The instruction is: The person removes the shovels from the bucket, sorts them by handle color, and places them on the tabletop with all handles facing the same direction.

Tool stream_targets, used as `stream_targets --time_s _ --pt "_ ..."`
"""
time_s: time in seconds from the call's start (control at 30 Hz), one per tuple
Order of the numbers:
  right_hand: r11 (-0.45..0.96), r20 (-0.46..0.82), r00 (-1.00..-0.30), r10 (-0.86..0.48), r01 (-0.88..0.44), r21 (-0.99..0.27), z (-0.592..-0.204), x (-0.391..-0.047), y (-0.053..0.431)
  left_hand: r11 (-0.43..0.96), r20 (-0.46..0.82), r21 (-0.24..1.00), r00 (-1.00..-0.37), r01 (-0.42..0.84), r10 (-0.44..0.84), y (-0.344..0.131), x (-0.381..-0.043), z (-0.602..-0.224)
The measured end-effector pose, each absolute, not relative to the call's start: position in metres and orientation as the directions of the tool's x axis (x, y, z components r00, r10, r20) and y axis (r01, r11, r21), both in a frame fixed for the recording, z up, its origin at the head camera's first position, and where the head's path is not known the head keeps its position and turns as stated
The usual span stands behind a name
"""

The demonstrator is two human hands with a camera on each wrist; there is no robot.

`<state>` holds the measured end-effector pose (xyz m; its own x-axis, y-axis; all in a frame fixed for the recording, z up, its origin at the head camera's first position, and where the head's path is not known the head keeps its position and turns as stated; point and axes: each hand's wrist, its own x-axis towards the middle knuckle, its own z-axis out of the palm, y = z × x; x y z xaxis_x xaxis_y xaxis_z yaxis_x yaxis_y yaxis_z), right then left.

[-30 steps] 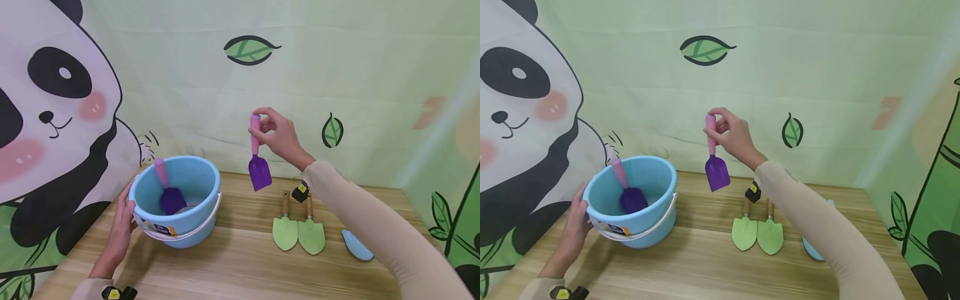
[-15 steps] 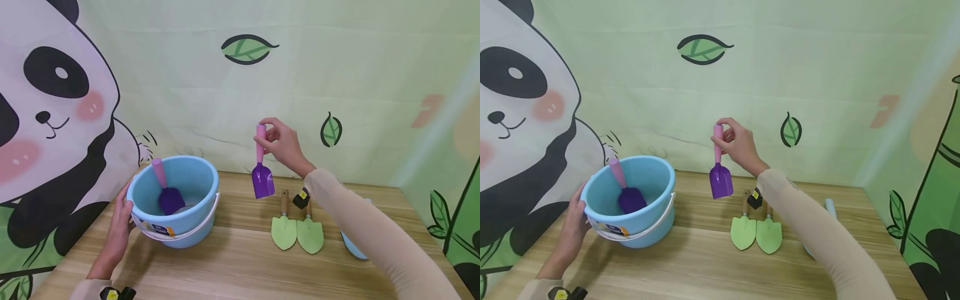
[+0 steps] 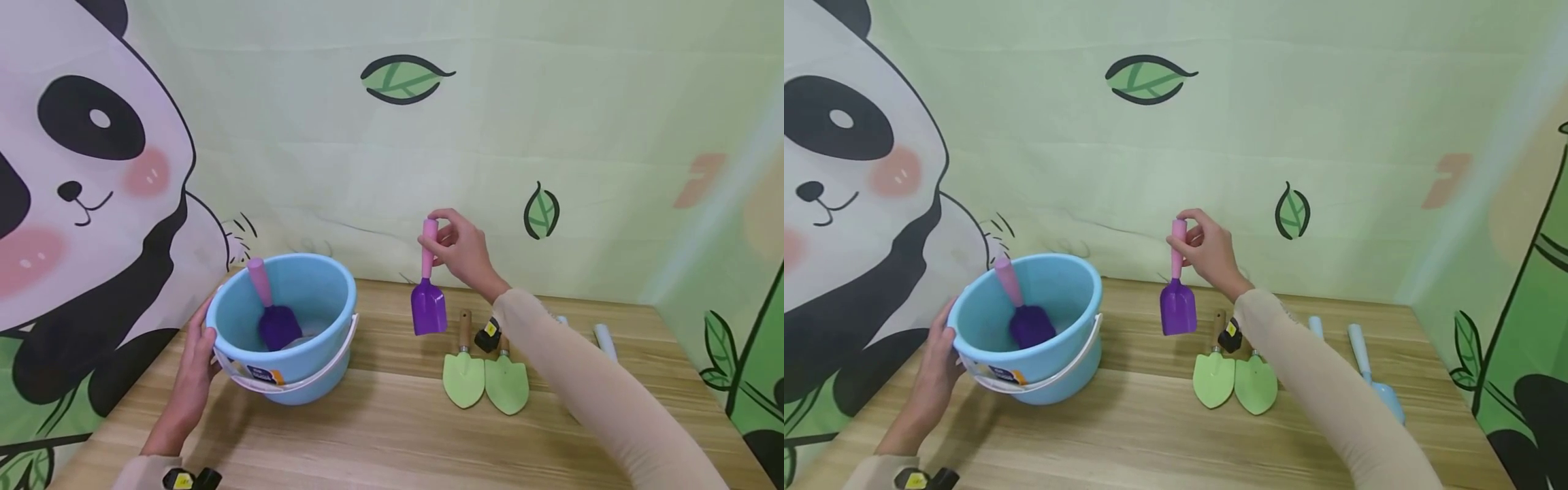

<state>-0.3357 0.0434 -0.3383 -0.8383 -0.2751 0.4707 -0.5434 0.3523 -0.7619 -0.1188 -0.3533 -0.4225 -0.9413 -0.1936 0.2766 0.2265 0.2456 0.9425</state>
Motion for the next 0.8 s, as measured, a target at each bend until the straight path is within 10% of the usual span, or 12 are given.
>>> stream_targets --time_s 0.8 --pt "0.245 0.310 -0.929 -0.203 -0.355 -0.902 -0.399 -0.333 0.030 0.233 0.280 0.944 -0.940 0.233 -0.196 -0.353 -0.118 -0.423"
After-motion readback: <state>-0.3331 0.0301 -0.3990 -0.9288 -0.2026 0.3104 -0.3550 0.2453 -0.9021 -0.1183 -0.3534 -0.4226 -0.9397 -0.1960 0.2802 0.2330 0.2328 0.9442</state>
